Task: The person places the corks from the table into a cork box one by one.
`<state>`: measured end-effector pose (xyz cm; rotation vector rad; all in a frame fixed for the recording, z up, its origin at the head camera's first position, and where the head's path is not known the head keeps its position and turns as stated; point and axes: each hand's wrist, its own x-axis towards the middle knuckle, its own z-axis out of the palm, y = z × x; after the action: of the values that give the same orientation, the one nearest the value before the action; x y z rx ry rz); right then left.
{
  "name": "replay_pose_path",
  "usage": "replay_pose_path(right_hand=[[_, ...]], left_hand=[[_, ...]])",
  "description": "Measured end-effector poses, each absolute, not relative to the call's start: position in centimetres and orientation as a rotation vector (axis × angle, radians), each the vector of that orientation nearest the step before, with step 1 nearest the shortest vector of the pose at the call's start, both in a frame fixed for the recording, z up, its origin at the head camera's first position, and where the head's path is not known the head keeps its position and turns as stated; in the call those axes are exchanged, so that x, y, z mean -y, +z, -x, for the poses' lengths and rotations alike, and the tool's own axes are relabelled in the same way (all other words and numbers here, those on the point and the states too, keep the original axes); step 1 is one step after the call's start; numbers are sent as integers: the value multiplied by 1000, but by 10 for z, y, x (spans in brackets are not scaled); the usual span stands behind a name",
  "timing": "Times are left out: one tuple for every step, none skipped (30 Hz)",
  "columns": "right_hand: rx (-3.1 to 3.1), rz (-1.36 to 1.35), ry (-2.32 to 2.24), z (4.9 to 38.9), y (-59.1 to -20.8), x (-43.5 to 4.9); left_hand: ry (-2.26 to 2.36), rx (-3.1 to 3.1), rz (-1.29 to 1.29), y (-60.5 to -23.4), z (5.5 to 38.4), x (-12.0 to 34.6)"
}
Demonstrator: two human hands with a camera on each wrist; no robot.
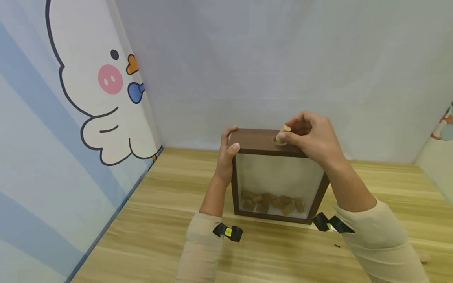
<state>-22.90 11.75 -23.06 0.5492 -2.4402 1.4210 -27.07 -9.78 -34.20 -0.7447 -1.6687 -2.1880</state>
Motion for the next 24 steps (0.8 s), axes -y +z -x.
replay_pose_path(right_hand=[[2471, -520, 1390, 230, -229, -117], [2494, -501, 1365, 231, -228, -116], [2510, -489, 1353, 232, -227, -116], [2518, -489, 1349, 233, -226, -116], [2518, -489, 1354, 232, -226, -116], [2503, -492, 1370, 231, -227, -118], [2480, -497, 1381, 229, -229, -119], [2443, -510, 1393, 225, -232, -122], [2397, -533, 1406, 221, -235, -125], [2341, -564, 1417, 216, -239, -129], [2280, -591, 1435, 211, -243, -133], [2218, -623, 1452, 206, -248, -137], [2157, -664, 1475, 201, -252, -140], [2096, -723, 1487, 197, -257, -144], [2033, -778, 1514, 194, -262, -148], [1990, -817, 1527, 191, -267, -152], [1951, -850, 1543, 187, -272, -155], [1910, -886, 1565, 185, -278, -159], [1893, -912, 1565, 182, -283, -162], [1873, -935, 1572, 180, -288, -165], [1866, -943, 1581, 178, -293, -168], [1871, -947, 1580, 175, -299, -170], [1877, -954, 1577, 173, -304, -173], [1893, -958, 1571, 171, -309, -175]], left_hand=[[-2202, 1652, 753, -342, 271, 97], [-2206, 1645, 758, -342, 272, 97], [-2206, 1641, 761, -341, 273, 97], [-2205, 1639, 761, -341, 273, 97], [-2208, 1637, 760, -341, 273, 97], [-2200, 1651, 752, -341, 272, 97], [-2193, 1662, 746, -342, 272, 97], [-2180, 1680, 740, -342, 271, 98], [-2159, 1704, 735, -342, 271, 99], [-2139, 1727, 730, -343, 270, 99], [-2119, 1747, 726, -344, 270, 100], [-2102, 1761, 723, -344, 270, 101], [-2105, 1755, 728, -345, 270, 102], [-2087, 1767, 722, -345, 270, 102], [-2083, 1770, 720, -345, 270, 103], [-2088, 1766, 717, -345, 270, 102], [-2095, 1758, 721, -345, 270, 102], [-2097, 1757, 723, -345, 269, 102], [-2100, 1755, 724, -344, 269, 101], [-2096, 1765, 718, -344, 269, 101], [-2102, 1762, 721, -344, 269, 100], [-2111, 1757, 724, -344, 269, 99], [-2123, 1749, 730, -344, 269, 99], [-2123, 1753, 726, -345, 269, 98]])
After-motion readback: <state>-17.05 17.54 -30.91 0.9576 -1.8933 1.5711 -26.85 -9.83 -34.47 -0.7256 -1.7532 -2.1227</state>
